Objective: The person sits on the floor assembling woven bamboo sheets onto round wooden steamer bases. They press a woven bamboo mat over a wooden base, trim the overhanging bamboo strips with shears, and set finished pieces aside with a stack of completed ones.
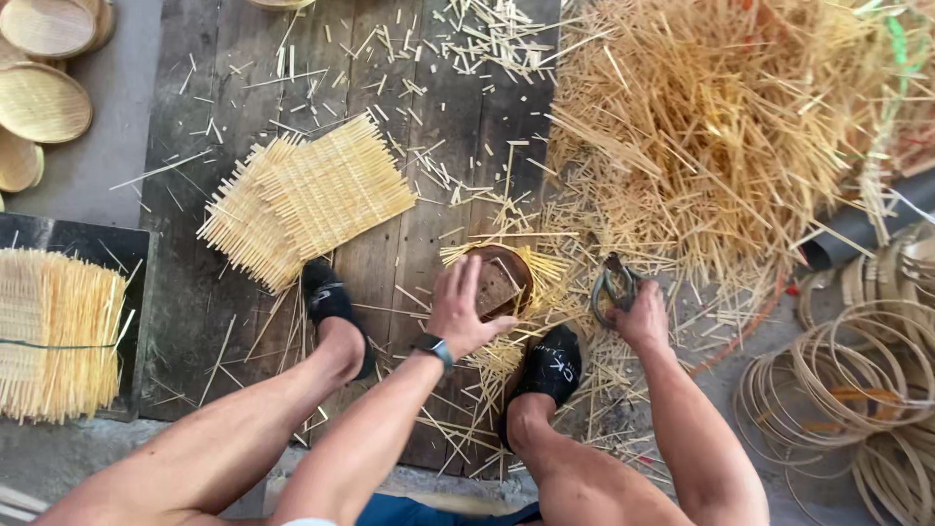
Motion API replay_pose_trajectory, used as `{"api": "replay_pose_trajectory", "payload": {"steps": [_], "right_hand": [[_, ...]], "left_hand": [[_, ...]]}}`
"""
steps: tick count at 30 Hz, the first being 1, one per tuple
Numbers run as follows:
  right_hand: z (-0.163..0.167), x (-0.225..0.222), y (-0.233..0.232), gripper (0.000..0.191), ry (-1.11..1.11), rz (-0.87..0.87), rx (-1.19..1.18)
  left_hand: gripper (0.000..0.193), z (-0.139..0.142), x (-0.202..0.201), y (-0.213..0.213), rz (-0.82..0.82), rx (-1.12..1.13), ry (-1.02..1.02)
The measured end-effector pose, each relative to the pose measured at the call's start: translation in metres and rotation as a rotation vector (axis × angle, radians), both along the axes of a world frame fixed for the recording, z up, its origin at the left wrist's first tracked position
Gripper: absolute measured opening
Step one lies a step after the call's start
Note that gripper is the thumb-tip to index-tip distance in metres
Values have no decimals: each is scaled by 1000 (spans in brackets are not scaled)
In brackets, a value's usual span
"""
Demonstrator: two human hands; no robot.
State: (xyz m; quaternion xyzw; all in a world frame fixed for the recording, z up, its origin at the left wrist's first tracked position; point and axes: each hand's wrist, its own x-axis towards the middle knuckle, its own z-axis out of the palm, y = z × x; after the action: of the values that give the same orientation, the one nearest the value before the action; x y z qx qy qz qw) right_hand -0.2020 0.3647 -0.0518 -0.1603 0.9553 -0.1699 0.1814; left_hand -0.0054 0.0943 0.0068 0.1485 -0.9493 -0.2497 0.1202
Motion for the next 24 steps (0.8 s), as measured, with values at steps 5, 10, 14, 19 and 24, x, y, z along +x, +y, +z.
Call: {"api": "replay_pose_trajectory", "payload": {"steps": [5,10,14,19,24], "right_hand": [[-10,-1,17,49,-401,-65,-31],[20,37,42,67,-742,-250,-56],[53,51,30,68,-344,-13,50],[54,45,-15,66,-24,245,90],[26,24,-44,54,22,320,297]], "left_hand": [[108,-2,-21,5,-19,144,-40],[110,-6,-24,-16,-277,89,93],[110,-8,-37,-33,-409,9,-82],[120,0,-28,1,179,305,-103],[116,-11,-34,21,206,235,-21]]}}
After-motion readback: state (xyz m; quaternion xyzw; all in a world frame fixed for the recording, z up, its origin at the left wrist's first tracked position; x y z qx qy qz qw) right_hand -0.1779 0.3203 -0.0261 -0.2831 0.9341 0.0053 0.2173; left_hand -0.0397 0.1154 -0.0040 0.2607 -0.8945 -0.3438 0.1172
